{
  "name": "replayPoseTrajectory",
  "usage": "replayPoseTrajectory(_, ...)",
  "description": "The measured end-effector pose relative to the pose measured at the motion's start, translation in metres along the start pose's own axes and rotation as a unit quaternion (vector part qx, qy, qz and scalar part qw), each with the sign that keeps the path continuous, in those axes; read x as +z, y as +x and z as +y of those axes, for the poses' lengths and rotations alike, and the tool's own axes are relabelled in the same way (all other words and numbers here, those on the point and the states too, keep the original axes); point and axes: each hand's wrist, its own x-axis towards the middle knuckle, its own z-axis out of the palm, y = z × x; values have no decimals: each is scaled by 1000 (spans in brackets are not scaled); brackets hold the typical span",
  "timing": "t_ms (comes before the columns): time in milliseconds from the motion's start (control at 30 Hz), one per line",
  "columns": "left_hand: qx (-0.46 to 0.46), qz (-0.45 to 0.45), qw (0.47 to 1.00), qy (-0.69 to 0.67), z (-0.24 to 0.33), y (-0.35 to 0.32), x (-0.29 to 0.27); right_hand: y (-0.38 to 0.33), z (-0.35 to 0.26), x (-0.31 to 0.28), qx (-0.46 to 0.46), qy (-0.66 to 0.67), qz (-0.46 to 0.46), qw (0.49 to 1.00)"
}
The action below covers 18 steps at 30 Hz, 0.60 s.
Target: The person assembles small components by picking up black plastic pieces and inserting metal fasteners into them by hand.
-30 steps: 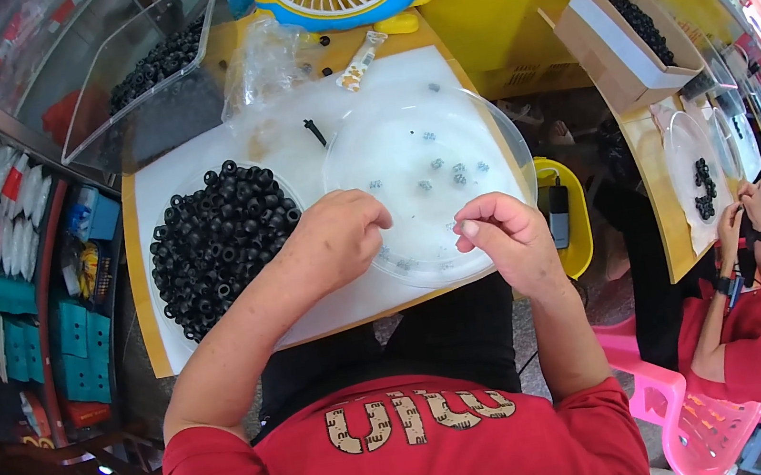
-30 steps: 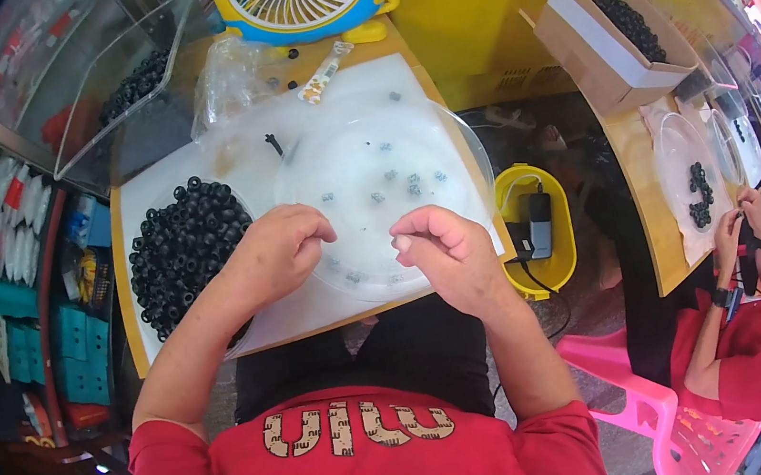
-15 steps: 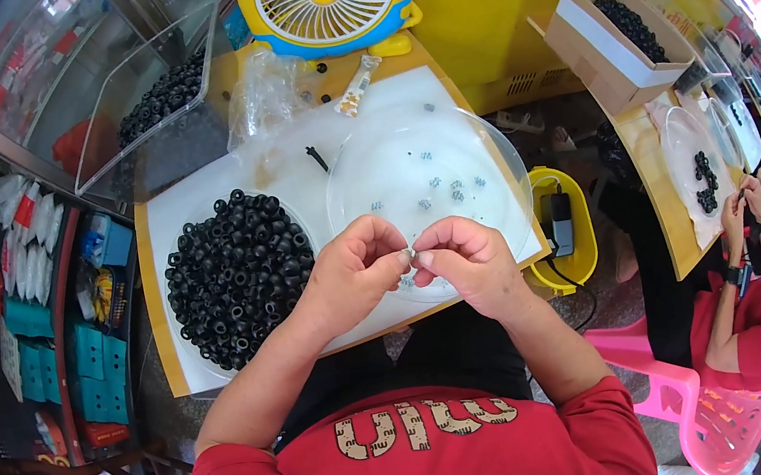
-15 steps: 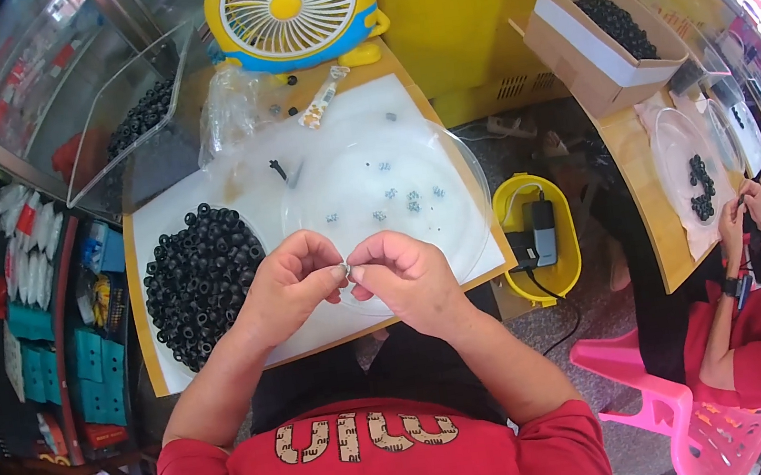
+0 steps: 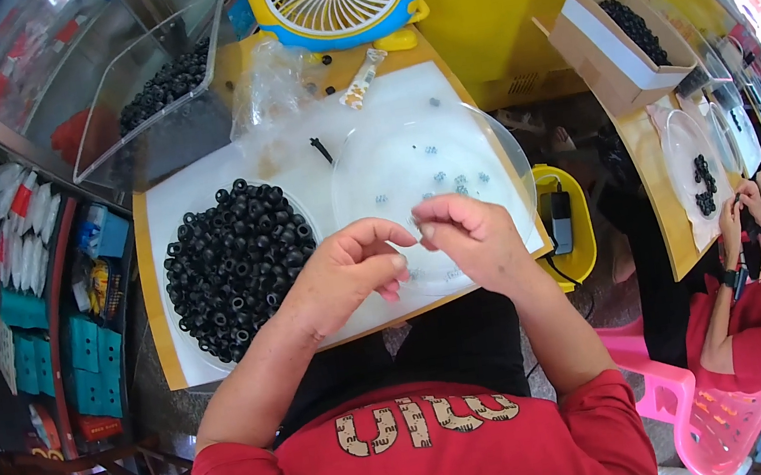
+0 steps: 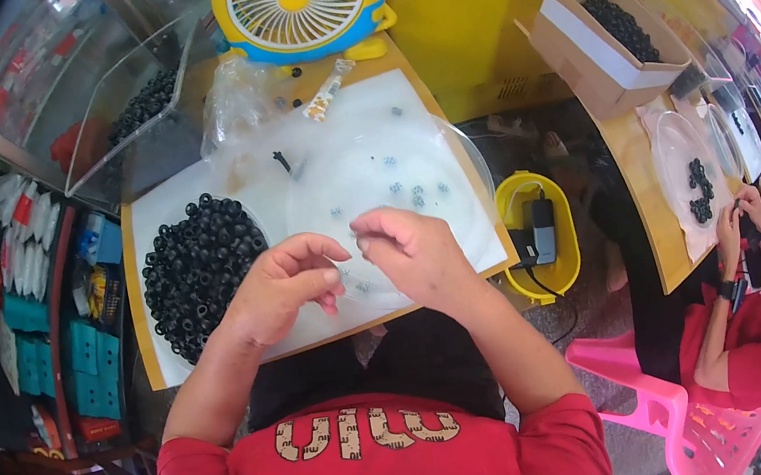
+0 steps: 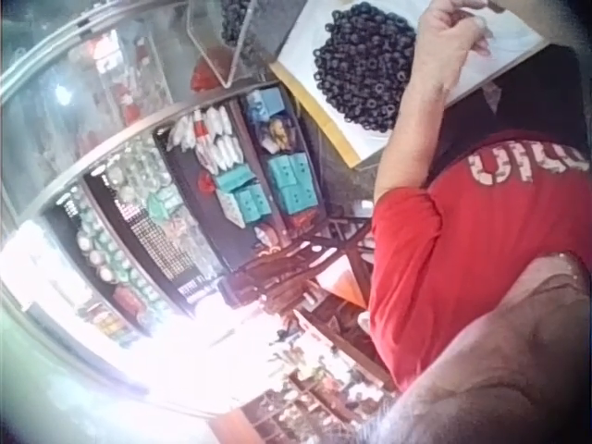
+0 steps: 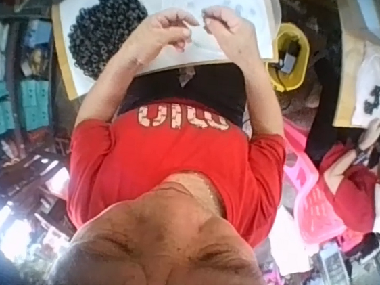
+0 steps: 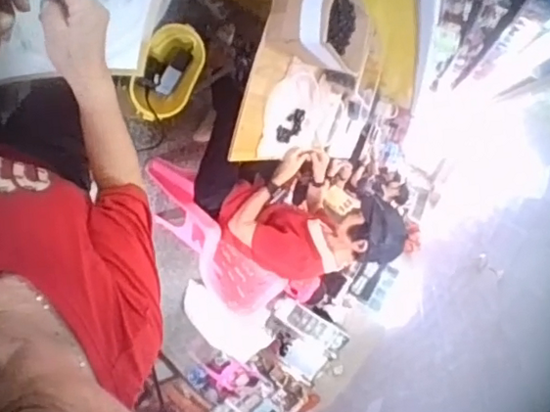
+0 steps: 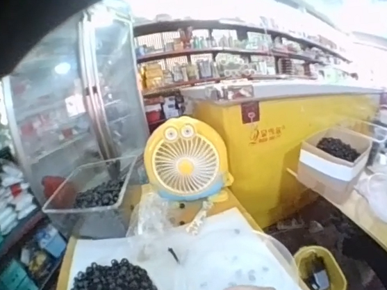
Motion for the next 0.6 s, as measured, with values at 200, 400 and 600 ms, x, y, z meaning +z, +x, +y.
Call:
replayPoseTrajectory(200,56,64,982,171,3,-3,-4,-11,1,-23,37,28,26,999)
replayPoseTrajectory(400,10,6,997,70,-7,-4,3,-26,-10,-9,-80,-50,-69,993)
replayPoseTrajectory(600,-48,-42,997,42,-6,-10,7,-28,-16,1,-114,-64,-78,988)
